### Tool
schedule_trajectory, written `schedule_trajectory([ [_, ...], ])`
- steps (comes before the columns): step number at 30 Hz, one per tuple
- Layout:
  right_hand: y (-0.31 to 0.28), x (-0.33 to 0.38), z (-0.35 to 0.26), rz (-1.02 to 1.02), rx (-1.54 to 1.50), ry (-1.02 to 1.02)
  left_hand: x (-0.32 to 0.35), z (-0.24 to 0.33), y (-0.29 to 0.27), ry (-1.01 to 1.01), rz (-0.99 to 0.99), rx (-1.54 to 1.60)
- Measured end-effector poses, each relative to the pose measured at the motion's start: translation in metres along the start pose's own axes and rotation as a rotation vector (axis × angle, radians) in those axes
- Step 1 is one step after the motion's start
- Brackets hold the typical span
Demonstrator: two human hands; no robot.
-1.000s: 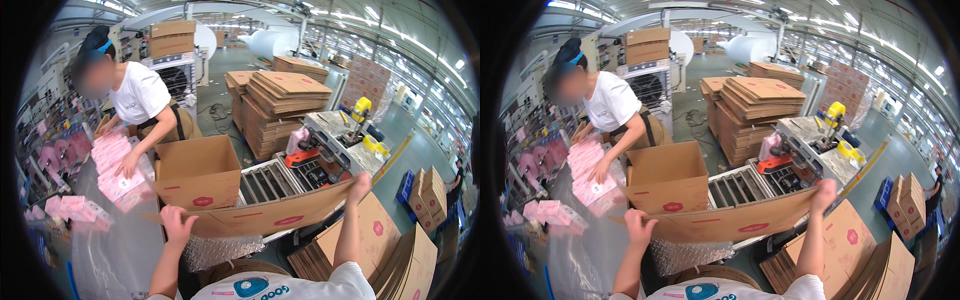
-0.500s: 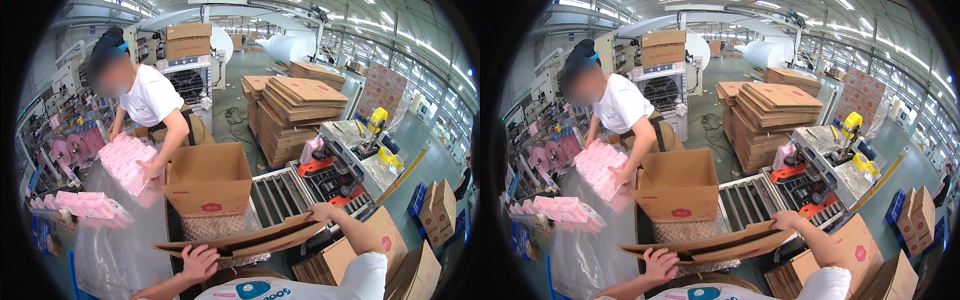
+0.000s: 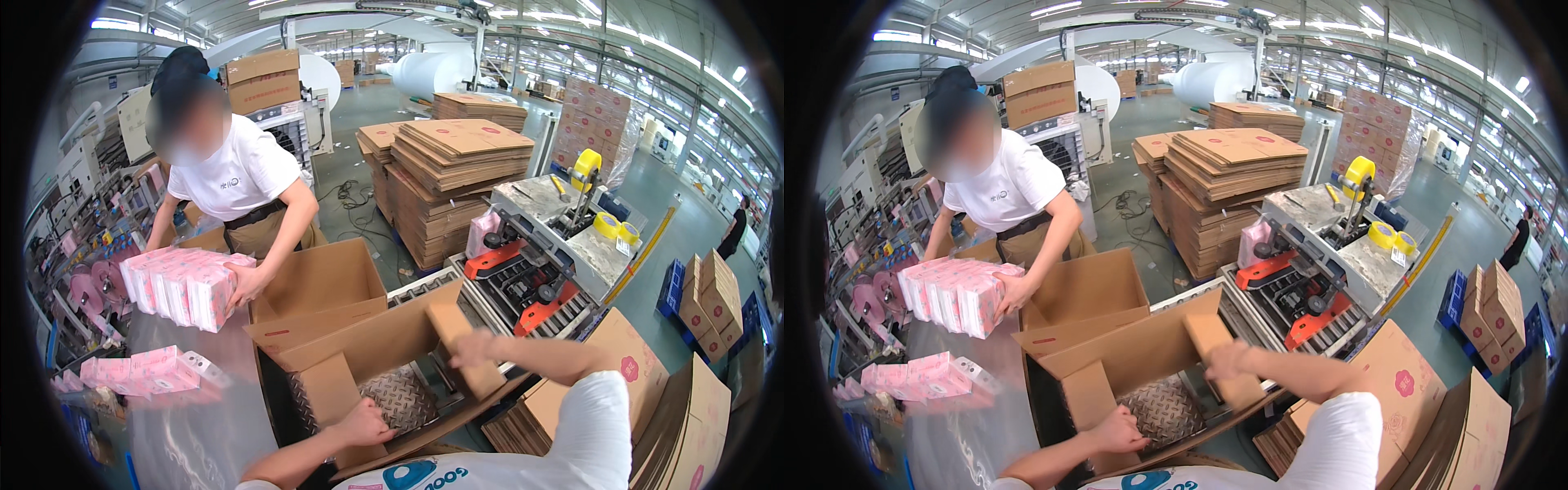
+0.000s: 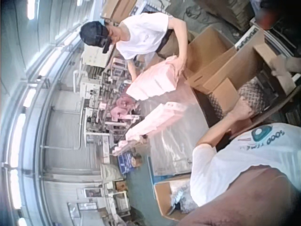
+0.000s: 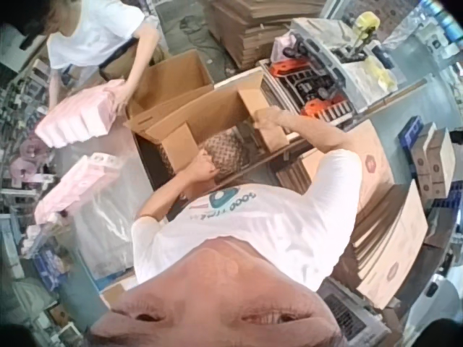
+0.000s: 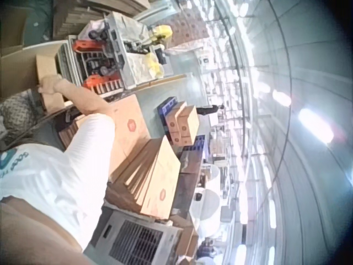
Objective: The person picks up pink packages from a metal table and places them into cardboard boxes on a conveyor line.
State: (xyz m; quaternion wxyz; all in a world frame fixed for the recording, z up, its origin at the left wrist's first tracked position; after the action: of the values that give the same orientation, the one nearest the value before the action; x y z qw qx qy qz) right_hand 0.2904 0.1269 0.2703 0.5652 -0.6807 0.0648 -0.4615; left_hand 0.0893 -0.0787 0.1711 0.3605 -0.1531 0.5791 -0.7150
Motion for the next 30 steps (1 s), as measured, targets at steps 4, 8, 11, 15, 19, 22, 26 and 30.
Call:
schedule_trajectory([
  [4,0.078,-0.038,0.023,-0.218,-0.377,-0.323,0.011,-0.046,0.09,-0.352,-0.44,-0.118],
  [8,0.078,0.023,0.023,-0.342,-0.415,-0.58,0.0,-0.042,0.055,-0.277,0.133,0.013],
  [11,0.062,0.009,0.015,-0.494,-0.077,-0.617,-0.03,-0.054,-0.041,-0.246,0.475,-0.217],
  [15,0.034,-0.043,0.02,0.434,0.049,-0.535,-0.027,-0.121,-0.125,-0.581,0.691,-0.58],
  [19,0.103,-0.091,0.021,0.837,-0.11,-0.211,-0.036,-0.137,-0.121,-1.114,0.097,-0.136],
  [22,0.096,-0.092,0.044,1.007,-0.991,0.235,0.002,-0.088,-0.095,-0.953,0.269,-0.208],
  [26,0.129,-0.106,0.087,0.429,-2.223,0.293,0.05,-0.061,0.005,-0.895,0.042,-0.215],
  [30,0.208,-0.166,0.072,-0.102,-2.044,0.219,0.157,-0.073,0.016,-1.26,0.298,-0.169],
])
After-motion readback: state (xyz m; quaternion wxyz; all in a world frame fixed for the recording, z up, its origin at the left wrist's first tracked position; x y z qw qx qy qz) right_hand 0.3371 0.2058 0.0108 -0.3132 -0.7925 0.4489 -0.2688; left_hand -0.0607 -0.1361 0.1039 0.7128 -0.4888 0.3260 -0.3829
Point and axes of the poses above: each hand's wrist, its own x-axis away from the middle knuckle, its own y-axis out of the palm, z = x × y, the point moved 2 cm from there along -x, towards the middle knuckle, and after that the axes turned 5 degrees about y, right-handed, at the moved point
